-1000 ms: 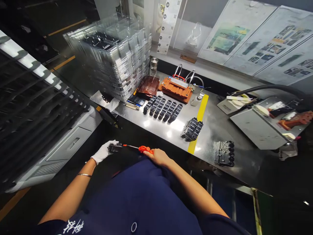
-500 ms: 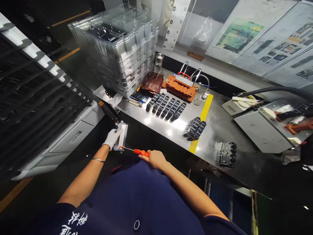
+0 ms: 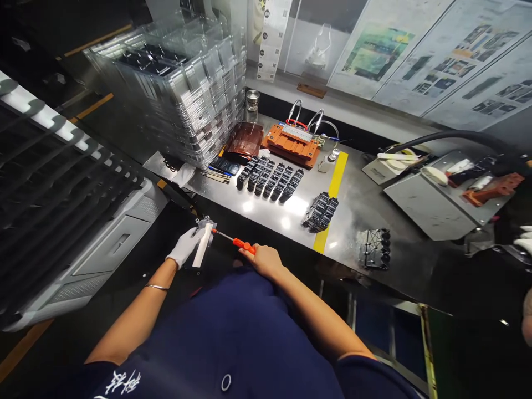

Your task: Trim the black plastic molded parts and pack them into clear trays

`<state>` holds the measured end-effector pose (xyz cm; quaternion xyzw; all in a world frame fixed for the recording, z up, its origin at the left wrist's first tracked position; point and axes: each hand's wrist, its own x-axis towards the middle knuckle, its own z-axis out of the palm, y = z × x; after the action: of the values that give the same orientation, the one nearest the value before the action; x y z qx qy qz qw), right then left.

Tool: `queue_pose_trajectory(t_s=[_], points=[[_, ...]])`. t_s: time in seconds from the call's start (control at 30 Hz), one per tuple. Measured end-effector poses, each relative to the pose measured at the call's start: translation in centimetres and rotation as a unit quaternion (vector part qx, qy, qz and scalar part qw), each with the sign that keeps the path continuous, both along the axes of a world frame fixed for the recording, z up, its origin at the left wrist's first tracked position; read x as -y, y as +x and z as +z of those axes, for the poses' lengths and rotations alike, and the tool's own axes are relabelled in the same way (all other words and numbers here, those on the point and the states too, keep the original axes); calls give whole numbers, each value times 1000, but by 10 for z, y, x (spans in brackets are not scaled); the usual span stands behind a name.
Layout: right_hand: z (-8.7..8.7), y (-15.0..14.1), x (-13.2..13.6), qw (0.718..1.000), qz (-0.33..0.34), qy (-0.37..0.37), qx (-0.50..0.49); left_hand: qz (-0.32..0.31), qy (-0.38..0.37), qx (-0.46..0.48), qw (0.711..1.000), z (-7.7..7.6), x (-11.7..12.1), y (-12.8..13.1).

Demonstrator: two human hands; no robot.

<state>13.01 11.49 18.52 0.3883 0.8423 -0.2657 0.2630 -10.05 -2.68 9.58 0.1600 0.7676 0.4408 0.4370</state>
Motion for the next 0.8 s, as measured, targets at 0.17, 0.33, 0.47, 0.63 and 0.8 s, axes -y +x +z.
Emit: queue_pose_trajectory(t_s=[0.17,0.33,0.47,0.63,0.8], points=[[-5,13,-11,1000,0,-13,-7,-45,-33,-52,997,6,1,14],[-11,33,-23,999,-3,-31,-24,-121,-77,-105,984,9,-10,31],[-15,59,-44,998,-8,-62,-26,-233,-178,-184,938,11,-24,52],[-14,116,-84,985,-11,-172,23,-280,-212,-207,913,15,-84,88],[-16,177,-104,986,-87,-142,17,-293,-112,-226,922,25,-221,162]])
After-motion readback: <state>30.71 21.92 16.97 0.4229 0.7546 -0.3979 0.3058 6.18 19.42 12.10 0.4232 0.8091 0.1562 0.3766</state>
